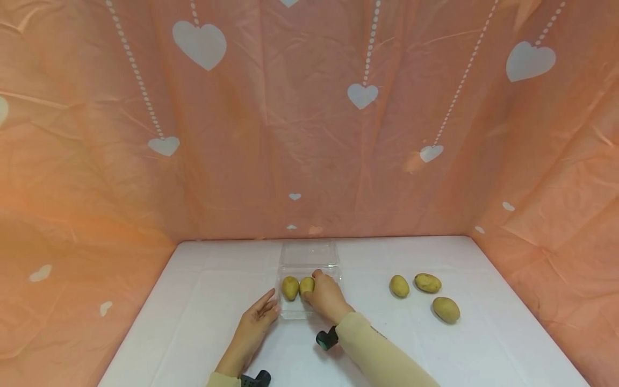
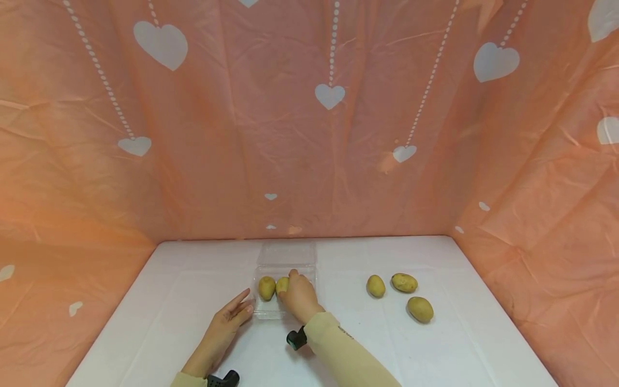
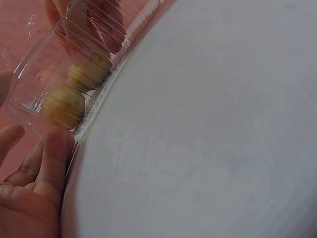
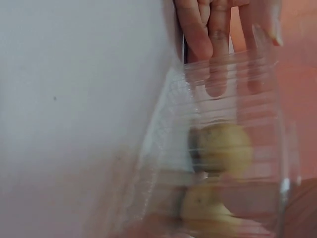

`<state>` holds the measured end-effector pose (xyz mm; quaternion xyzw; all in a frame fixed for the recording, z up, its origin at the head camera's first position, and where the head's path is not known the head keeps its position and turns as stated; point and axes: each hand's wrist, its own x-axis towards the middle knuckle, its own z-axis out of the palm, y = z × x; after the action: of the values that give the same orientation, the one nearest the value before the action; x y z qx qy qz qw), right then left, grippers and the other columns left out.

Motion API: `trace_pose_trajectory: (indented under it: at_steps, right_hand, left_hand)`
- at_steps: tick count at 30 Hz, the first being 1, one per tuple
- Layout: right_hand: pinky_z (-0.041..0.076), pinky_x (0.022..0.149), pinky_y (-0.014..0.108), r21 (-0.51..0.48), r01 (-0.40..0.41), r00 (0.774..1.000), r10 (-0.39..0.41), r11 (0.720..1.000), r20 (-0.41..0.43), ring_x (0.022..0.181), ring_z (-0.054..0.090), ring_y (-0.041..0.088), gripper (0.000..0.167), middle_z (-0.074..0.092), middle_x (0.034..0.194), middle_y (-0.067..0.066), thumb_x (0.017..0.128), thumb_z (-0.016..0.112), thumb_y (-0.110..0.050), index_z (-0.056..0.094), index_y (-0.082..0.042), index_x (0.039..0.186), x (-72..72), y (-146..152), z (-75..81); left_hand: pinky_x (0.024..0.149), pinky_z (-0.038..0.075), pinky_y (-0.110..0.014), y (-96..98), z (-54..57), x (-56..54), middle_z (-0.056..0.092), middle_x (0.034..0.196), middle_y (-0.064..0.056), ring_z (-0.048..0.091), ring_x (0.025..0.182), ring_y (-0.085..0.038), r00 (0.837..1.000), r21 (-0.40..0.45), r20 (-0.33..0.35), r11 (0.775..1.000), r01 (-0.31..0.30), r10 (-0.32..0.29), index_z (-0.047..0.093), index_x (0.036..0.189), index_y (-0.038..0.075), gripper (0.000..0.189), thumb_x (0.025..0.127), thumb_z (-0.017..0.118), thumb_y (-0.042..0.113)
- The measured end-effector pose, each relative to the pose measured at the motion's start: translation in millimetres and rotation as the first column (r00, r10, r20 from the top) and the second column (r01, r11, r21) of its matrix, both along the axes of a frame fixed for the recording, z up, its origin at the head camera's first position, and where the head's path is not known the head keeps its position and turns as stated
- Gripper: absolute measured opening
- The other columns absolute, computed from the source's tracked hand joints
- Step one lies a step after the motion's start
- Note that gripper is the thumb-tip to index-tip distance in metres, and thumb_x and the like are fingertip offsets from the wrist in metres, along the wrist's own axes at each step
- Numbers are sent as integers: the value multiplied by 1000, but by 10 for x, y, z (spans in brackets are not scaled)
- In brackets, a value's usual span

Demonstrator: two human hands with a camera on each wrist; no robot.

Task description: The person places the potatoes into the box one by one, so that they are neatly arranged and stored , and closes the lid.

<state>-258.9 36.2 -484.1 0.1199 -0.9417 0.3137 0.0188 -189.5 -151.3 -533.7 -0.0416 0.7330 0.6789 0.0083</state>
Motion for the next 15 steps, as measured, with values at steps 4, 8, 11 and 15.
trace_pose_trajectory:
  at_steps: [4, 8, 11, 15]
  right_hand:
    - [51, 82, 48, -15, -13, 1000, 13, 1000, 6, 95, 62, 36, 53, 63, 106, 21, 80, 79, -21, 56, 4, 120, 38, 52, 80]
    - [51, 83, 47, -118, -48, 999, 50, 992, 10, 101, 61, 33, 53, 61, 117, 19, 85, 75, -26, 54, -1, 127, 73, 200, 196]
    - [51, 82, 45, -165, -63, 998, 61, 984, -21, 101, 60, 31, 57, 60, 120, 17, 84, 75, -32, 54, -4, 130, 80, 349, 264]
    - [51, 82, 43, -182, -61, 995, 45, 981, -89, 100, 61, 28, 62, 61, 118, 11, 82, 77, -38, 55, -7, 131, 75, 556, 316]
  left_hand:
    - [97, 47, -31, 0, -11, -5, 54, 133, -20, 51, 122, -29, 1000, 2, -1, 1000, -4, 4, 44, 145, 9, 59, 93, 66, 26]
    - [98, 46, -30, 5, -11, -4, 54, 133, -20, 51, 123, -29, 1000, 8, -5, 1000, -1, 1, 44, 145, 9, 59, 93, 67, 27]
    - [98, 46, -31, 3, -3, 1, 54, 133, -20, 51, 123, -29, 1000, 2, -9, 1000, 2, -2, 45, 145, 9, 59, 93, 67, 28]
    - [99, 46, -33, -2, 9, 8, 54, 133, -20, 51, 123, -29, 1000, -7, -10, 1000, 1, -1, 45, 145, 10, 59, 93, 66, 28]
